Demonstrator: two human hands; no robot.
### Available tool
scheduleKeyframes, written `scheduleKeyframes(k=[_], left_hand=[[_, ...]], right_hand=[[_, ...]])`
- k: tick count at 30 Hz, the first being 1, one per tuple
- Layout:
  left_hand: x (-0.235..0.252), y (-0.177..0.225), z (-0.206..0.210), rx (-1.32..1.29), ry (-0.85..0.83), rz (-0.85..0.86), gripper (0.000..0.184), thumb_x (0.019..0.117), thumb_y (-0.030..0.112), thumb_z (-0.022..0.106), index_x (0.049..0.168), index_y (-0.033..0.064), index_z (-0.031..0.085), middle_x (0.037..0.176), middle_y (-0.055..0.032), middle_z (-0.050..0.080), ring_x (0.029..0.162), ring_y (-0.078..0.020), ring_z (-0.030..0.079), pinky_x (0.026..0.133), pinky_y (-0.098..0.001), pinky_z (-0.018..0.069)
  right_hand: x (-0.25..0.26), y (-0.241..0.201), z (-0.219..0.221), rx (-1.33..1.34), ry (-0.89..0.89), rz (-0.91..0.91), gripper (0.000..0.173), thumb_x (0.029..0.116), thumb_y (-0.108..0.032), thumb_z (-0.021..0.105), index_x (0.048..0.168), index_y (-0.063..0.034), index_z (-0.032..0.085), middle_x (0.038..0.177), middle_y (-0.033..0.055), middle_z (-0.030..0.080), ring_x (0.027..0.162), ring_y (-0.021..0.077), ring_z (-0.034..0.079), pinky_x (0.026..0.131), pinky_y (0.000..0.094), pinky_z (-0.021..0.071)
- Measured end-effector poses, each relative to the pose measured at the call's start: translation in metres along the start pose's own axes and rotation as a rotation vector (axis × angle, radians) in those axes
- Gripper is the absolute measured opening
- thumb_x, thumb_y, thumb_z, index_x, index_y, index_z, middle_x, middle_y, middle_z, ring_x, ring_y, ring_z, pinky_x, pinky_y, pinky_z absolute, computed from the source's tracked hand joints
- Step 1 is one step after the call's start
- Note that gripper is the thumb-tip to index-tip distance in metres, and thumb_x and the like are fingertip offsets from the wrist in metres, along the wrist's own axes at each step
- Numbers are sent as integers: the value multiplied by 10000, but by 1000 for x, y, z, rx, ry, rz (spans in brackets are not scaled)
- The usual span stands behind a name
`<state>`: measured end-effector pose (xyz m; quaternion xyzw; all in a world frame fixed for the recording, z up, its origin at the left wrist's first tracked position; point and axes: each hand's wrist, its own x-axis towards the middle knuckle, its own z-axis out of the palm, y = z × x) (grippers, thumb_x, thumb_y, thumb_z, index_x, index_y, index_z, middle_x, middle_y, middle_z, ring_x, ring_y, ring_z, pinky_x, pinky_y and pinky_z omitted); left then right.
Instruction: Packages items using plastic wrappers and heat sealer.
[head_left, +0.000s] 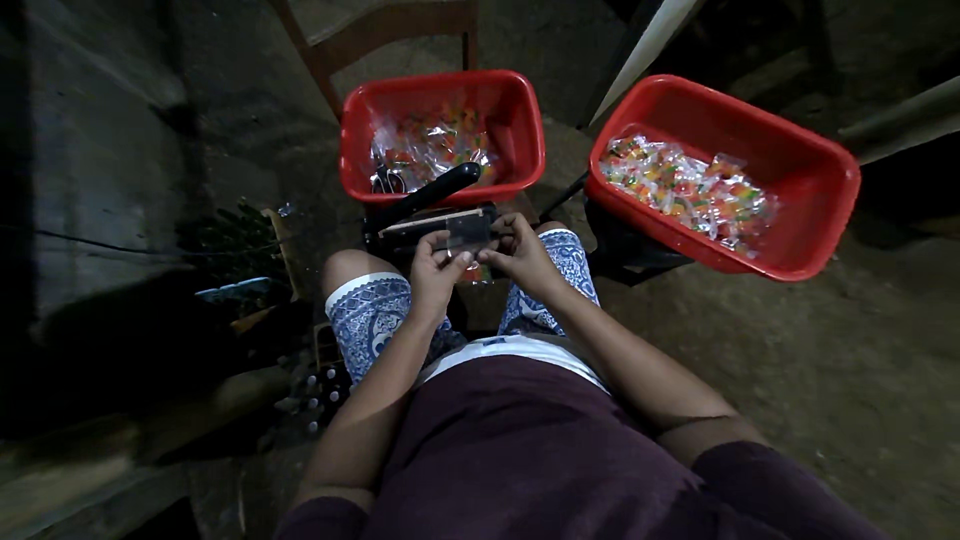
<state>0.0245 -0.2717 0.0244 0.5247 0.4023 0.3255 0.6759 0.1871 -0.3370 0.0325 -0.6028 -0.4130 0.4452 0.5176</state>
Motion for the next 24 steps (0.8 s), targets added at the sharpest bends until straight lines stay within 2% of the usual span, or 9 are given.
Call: scheduleKeyframes(k=[2, 3, 5, 7, 11, 15, 20, 22, 24], left_hand=[[1, 2, -1, 12, 2, 66, 576, 950, -40, 643, 1417, 53, 320, 1056, -80, 686, 892, -145, 714, 823, -339, 604], [2, 2, -2, 49, -4, 116, 533, 952, -47, 633, 1385, 34, 332, 1072, -84, 683, 906, -151, 717, 834, -346, 610], [2, 4, -6, 172, -15, 210, 340, 952, -56, 626, 1261, -41, 484, 1067, -105, 678, 914, -136, 709, 838, -324, 609], [3, 5, -10, 271, -22, 251, 221, 943, -49, 641, 1163, -63, 623, 1068, -114, 678, 934, -110, 683, 856, -284, 587], [4, 6, -17, 391, -69, 324, 271, 944, -6, 676, 1213, -34, 680, 1070, -125, 707, 956, -128, 692, 879, -284, 578], [3, 10, -18, 558, -31, 395, 262, 929, 25, 707, 1187, -19, 721, 1040, -139, 729, 936, -156, 701, 865, -297, 572], [5, 10, -18, 652, 7, 477, 126, 925, 68, 733, 1027, -2, 762, 1003, -136, 725, 922, -154, 703, 861, -292, 576], [8, 9, -18, 602, -6, 454, 103, 932, 89, 721, 967, -5, 748, 998, -122, 674, 927, -126, 657, 849, -253, 555], [11, 8, -18, 532, -34, 396, 132, 955, 94, 685, 960, -33, 723, 1072, -139, 645, 962, -121, 632, 853, -242, 540]], right_hand=[[1, 5, 0, 9, 32, -68, 374, 918, -12, 722, 1175, -28, 450, 864, 58, 654, 735, 115, 666, 709, 307, 589], [2, 8, -1, 2, 39, -115, 327, 918, -21, 708, 1130, -33, 460, 861, 38, 644, 739, 90, 657, 719, 286, 584], [3, 11, -3, -26, 32, -181, 209, 936, -30, 678, 1070, -15, 518, 882, 34, 641, 762, 66, 648, 736, 263, 576], [3, 11, -4, -72, 13, -230, 160, 949, -18, 646, 1096, 23, 598, 934, 47, 656, 804, 50, 643, 765, 237, 567], [2, 8, -5, -135, 14, -225, 235, 950, -9, 651, 1179, 46, 652, 1012, 77, 692, 852, 39, 658, 800, 211, 566], [0, 3, -6, -256, 33, -238, 267, 950, -10, 654, 1208, 58, 664, 1100, 142, 691, 898, 89, 681, 836, 237, 575], [1, 3, -6, -501, 46, -349, 191, 970, -42, 643, 1125, 27, 733, 1028, 177, 688, 934, 228, 682, 879, 341, 564], [2, 4, -7, -500, 44, -329, 154, 979, -75, 646, 1059, 16, 741, 1001, 164, 651, 918, 222, 647, 860, 344, 553], [3, 3, -9, -446, 21, -254, 164, 999, -115, 632, 1034, 12, 731, 1034, 150, 620, 919, 190, 616, 843, 331, 535]])
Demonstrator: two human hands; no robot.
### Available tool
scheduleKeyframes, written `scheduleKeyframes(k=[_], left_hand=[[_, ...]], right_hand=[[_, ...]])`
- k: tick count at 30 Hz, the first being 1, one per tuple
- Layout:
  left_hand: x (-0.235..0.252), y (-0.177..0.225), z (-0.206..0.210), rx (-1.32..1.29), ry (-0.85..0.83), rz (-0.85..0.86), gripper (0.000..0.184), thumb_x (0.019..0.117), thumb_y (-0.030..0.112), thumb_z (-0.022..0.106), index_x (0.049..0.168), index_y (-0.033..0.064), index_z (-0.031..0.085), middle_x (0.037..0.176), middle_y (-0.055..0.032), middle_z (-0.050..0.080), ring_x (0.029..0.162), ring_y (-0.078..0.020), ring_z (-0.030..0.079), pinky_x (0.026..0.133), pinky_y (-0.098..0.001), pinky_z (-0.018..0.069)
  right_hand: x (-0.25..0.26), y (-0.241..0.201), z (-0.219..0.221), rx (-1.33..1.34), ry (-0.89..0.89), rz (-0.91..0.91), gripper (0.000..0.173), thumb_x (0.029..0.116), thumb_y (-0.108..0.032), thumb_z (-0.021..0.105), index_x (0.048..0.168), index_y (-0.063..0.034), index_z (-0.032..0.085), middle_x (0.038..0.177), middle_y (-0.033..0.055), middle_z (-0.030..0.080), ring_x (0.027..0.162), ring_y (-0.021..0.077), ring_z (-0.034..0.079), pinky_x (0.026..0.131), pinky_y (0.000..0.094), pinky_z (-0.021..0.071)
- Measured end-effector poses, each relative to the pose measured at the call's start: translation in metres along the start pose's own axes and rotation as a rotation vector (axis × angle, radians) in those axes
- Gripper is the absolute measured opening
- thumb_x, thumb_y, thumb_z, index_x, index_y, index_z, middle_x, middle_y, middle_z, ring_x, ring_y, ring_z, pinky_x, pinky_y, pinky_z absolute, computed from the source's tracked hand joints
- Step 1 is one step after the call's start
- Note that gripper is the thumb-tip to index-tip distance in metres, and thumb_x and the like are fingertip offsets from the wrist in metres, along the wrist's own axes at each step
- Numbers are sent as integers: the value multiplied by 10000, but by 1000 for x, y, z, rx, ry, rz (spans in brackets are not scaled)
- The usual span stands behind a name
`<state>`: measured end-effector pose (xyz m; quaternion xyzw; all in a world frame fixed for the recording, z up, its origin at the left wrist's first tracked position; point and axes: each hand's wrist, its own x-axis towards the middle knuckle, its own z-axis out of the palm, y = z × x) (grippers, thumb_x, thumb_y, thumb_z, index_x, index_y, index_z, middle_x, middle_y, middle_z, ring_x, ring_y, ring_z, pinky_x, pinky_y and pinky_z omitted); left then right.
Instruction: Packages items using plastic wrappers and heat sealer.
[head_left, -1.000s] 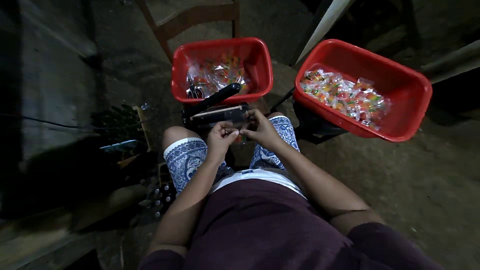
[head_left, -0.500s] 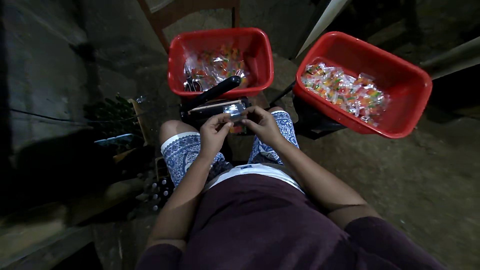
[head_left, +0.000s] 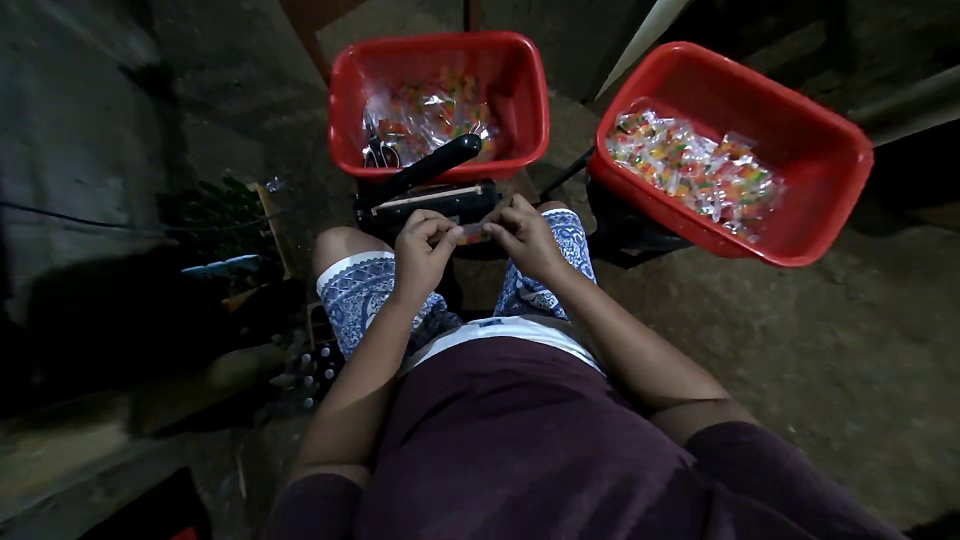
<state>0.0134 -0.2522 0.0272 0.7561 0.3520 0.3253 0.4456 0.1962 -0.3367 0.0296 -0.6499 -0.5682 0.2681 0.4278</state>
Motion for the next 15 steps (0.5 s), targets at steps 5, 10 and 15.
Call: scheduleKeyframes(k=[5, 10, 15], left_hand=[[-1, 2, 5, -335, -139, -331, 203, 1030, 118, 595, 1176, -22, 609, 1041, -91, 659, 891, -118, 676, 817, -328, 604], [-7, 1, 13, -490, -206, -502, 292, 921, -45, 689, 1203, -10, 618, 1003, -70, 702, 857, -120, 698, 777, -297, 612], [-4, 2, 20, -531, -107, -567, 178, 953, -22, 666, 1129, 1, 651, 984, -51, 707, 847, -111, 700, 773, -277, 606]], right_hand=[[1, 4, 2, 207, -47, 147, 212, 1039, -169, 577, 967, 0, 684, 1045, 89, 640, 879, 82, 610, 793, 253, 522], [3, 15, 5, 381, -13, 285, 232, 1055, -176, 539, 977, -10, 680, 985, 53, 651, 813, 72, 618, 765, 274, 545], [2, 21, 7, 500, -75, 280, 156, 1005, -160, 623, 1048, -16, 668, 911, 18, 673, 805, 58, 635, 765, 265, 554]])
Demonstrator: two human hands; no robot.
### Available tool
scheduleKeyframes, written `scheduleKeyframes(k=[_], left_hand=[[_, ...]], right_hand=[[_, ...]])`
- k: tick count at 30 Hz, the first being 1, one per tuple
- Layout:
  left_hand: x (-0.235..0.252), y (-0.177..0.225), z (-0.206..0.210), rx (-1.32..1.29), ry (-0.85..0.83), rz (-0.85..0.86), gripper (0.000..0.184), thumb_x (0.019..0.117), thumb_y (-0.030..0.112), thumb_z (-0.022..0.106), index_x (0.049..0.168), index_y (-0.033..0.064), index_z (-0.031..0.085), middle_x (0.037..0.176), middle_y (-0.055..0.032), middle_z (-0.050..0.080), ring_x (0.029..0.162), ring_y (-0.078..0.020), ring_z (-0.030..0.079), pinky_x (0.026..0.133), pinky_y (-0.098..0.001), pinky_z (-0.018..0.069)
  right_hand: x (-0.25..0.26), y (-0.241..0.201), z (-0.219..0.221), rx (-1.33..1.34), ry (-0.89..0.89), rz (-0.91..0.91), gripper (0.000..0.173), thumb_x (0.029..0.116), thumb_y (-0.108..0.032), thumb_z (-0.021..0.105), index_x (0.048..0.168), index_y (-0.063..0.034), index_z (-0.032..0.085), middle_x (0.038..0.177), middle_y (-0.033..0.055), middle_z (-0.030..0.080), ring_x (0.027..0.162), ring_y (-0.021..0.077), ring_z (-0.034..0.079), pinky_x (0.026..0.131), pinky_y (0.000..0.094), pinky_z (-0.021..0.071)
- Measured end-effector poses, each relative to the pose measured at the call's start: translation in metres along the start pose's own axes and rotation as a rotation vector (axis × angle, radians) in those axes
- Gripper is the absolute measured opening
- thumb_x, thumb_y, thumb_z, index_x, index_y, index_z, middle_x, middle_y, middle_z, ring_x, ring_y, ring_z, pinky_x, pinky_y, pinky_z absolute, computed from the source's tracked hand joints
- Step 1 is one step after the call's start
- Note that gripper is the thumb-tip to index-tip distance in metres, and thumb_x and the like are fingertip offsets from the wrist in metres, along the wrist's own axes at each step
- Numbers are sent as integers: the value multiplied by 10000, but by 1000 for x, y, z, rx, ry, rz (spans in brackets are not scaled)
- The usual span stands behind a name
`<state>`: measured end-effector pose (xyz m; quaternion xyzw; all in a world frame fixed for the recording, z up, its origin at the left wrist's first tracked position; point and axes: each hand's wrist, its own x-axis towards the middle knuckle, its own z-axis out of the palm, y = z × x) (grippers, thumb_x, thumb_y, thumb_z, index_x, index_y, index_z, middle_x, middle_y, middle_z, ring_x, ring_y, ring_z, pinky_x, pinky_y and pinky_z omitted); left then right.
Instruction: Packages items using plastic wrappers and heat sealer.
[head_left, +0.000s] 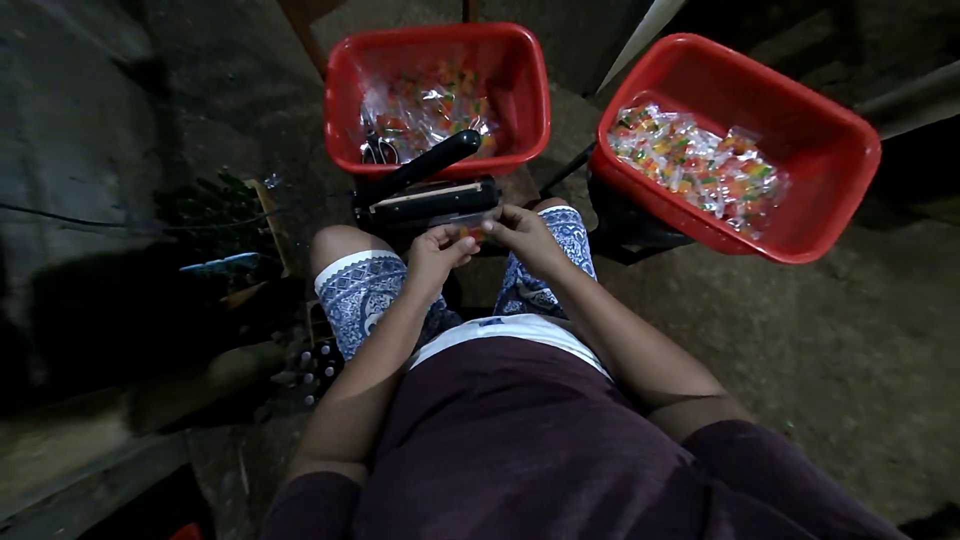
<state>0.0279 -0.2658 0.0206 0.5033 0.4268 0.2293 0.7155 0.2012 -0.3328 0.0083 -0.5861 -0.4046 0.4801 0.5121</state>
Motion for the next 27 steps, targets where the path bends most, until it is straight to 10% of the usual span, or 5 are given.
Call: scheduleKeyframes(k=[19, 27], left_hand=[[51, -29, 16, -472, 311, -285, 202, 1024, 121, 617, 1210, 54, 576, 1080, -63, 657, 918, -128, 653, 818, -287, 558], [103, -42, 12, -478, 417, -292, 248, 1011, 91, 624, 1229, -15, 570, 1035, -105, 647, 862, -152, 656, 790, -285, 570]], right_hand=[[53, 35, 9, -129, 98, 109, 192, 961, -135, 714, 1053, 30, 677, 900, 98, 691, 763, 117, 655, 752, 317, 570], [110, -23, -33, -276, 263, -16, 354, 1084, -170, 469, 1365, 29, 553, 1290, 196, 637, 1127, 236, 657, 994, 408, 529]])
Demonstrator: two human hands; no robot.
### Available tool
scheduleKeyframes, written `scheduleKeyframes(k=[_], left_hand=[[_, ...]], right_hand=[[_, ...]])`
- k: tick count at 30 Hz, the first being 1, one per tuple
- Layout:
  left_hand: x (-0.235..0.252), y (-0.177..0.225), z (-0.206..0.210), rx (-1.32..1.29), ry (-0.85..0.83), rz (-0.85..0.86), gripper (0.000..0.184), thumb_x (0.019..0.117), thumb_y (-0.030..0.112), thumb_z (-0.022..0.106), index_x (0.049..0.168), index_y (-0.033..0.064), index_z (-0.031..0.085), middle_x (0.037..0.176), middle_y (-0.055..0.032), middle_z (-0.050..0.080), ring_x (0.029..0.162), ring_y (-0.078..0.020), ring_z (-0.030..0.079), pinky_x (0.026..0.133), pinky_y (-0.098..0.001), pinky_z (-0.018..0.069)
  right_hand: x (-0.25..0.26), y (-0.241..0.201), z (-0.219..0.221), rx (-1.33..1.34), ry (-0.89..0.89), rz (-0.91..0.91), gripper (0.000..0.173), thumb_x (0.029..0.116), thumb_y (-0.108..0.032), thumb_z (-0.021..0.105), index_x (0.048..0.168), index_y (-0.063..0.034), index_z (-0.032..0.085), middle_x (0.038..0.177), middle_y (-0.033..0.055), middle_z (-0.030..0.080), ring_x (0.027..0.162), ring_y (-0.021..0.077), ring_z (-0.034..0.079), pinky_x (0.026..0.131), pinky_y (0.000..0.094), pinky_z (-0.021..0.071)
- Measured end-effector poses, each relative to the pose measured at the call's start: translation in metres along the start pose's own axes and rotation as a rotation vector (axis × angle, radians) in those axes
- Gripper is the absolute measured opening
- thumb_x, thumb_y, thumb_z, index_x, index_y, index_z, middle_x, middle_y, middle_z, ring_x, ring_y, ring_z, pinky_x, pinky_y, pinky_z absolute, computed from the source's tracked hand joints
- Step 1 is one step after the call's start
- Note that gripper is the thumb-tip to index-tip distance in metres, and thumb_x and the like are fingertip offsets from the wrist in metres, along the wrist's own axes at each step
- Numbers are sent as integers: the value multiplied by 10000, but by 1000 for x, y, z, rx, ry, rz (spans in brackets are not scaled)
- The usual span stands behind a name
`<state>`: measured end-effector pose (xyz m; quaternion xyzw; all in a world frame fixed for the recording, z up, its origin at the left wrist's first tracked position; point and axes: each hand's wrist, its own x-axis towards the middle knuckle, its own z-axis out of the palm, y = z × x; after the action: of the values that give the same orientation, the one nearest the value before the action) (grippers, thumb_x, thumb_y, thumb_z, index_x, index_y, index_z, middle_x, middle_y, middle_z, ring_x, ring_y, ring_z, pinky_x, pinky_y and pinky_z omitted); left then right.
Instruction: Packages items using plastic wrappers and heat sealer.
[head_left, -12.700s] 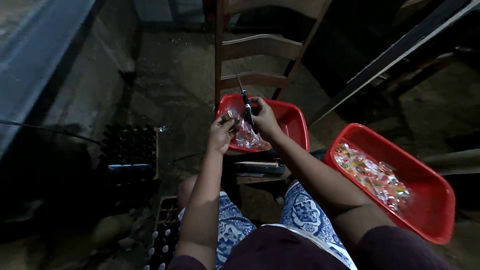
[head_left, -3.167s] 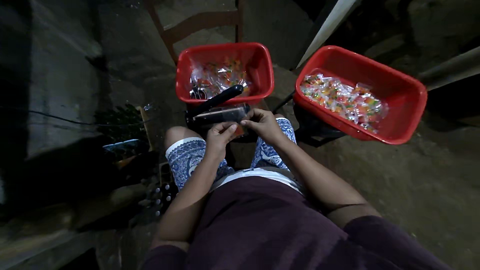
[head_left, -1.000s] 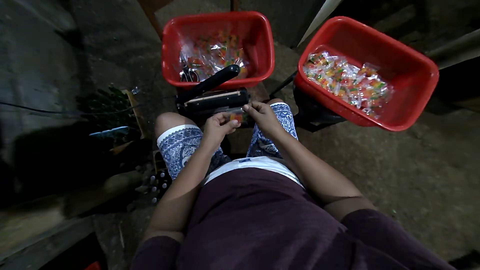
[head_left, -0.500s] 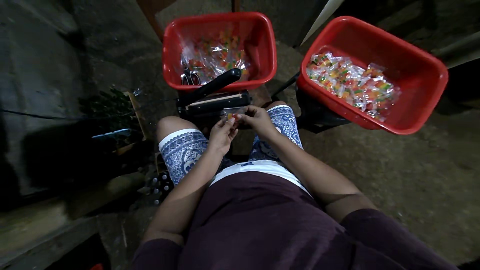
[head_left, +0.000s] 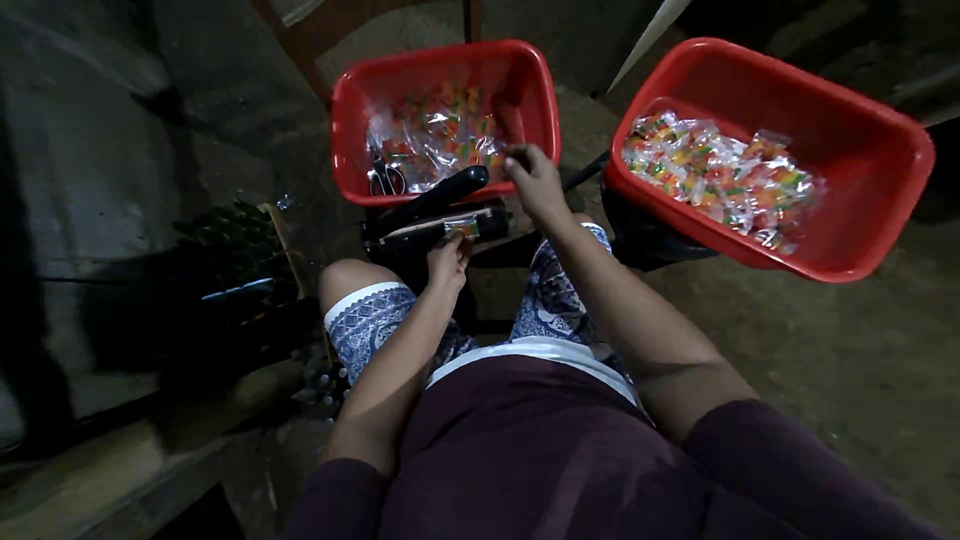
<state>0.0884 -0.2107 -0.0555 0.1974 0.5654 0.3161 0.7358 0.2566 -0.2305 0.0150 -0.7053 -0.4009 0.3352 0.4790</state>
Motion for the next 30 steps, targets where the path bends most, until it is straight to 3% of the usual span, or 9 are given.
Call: scheduleKeyframes(k=[2, 4, 5, 7, 11, 14, 19, 25, 30], left_hand=[[6, -3, 3, 1, 8, 3, 213, 1019, 93, 613, 1198, -16, 575, 964, -88, 640, 794, -138, 649, 747, -270, 578], [6, -6, 4, -10, 4, -7, 206, 1028, 89, 592, 1202, -17, 559, 961, -88, 635, 787, -138, 648, 742, -276, 578], [7, -7, 4, -9, 6, -4, 201, 1030, 88, 587, 1198, -20, 560, 965, -90, 639, 793, -141, 648, 747, -281, 576], [8, -7, 6, 11, 26, 5, 191, 1029, 97, 594, 1180, -19, 586, 981, -96, 644, 815, -152, 641, 760, -301, 572], [6, -6, 8, 34, 69, -13, 225, 1022, 42, 563, 1233, -38, 555, 1096, -144, 622, 921, -179, 627, 807, -300, 554], [6, -6, 9, 0, 59, -11, 266, 1024, 46, 571, 1265, -47, 507, 1106, -144, 598, 912, -166, 629, 824, -287, 563], [5, -7, 12, -22, 73, -19, 346, 1032, 69, 579, 1326, -61, 454, 1208, -179, 581, 985, -176, 649, 851, -278, 566], [3, -6, 15, -63, 80, -29, 317, 1032, 76, 584, 1296, -54, 466, 1171, -161, 589, 962, -161, 661, 843, -269, 571], [4, -5, 14, -74, 80, -57, 299, 1026, 99, 604, 1268, -35, 489, 1127, -148, 625, 937, -155, 682, 813, -262, 583]], right_hand=[[7, -39, -3, -118, -56, -134, 368, 1097, -241, 450, 1326, -6, 615, 1272, 161, 648, 1131, 212, 640, 995, 406, 509], [14, -63, 5, -386, -192, -199, 432, 1098, -354, 440, 1292, -50, 680, 1304, 159, 653, 1228, 286, 615, 1076, 530, 441], [19, -64, 12, -532, -271, -195, 490, 1098, -425, 414, 1268, -64, 700, 1302, 167, 663, 1250, 326, 607, 1091, 599, 400], [31, -46, 29, -748, -371, -158, 545, 1093, -493, 366, 1184, -96, 728, 1218, 162, 702, 1209, 350, 626, 1085, 647, 352], [36, 2, 44, -794, -408, -48, 495, 1109, -407, 336, 1357, -144, 675, 1413, 135, 626, 1384, 335, 517, 1194, 688, 176], [33, 26, 46, -723, -377, -44, 473, 1120, -348, 315, 1463, -179, 594, 1527, 96, 538, 1492, 316, 392, 1207, 712, 73], [31, 35, 49, -689, -319, -56, 489, 1120, -351, 312, 1452, -135, 599, 1517, 93, 550, 1494, 305, 392, 1204, 724, 57], [28, 48, 55, -731, -214, -102, 457, 1113, -335, 341, 1438, -171, 616, 1500, 66, 572, 1507, 320, 368, 1201, 729, 43], [26, 58, 59, -810, -149, -129, 457, 1110, -330, 325, 1479, -226, 574, 1567, 33, 502, 1551, 341, 264, 1206, 719, 33]])
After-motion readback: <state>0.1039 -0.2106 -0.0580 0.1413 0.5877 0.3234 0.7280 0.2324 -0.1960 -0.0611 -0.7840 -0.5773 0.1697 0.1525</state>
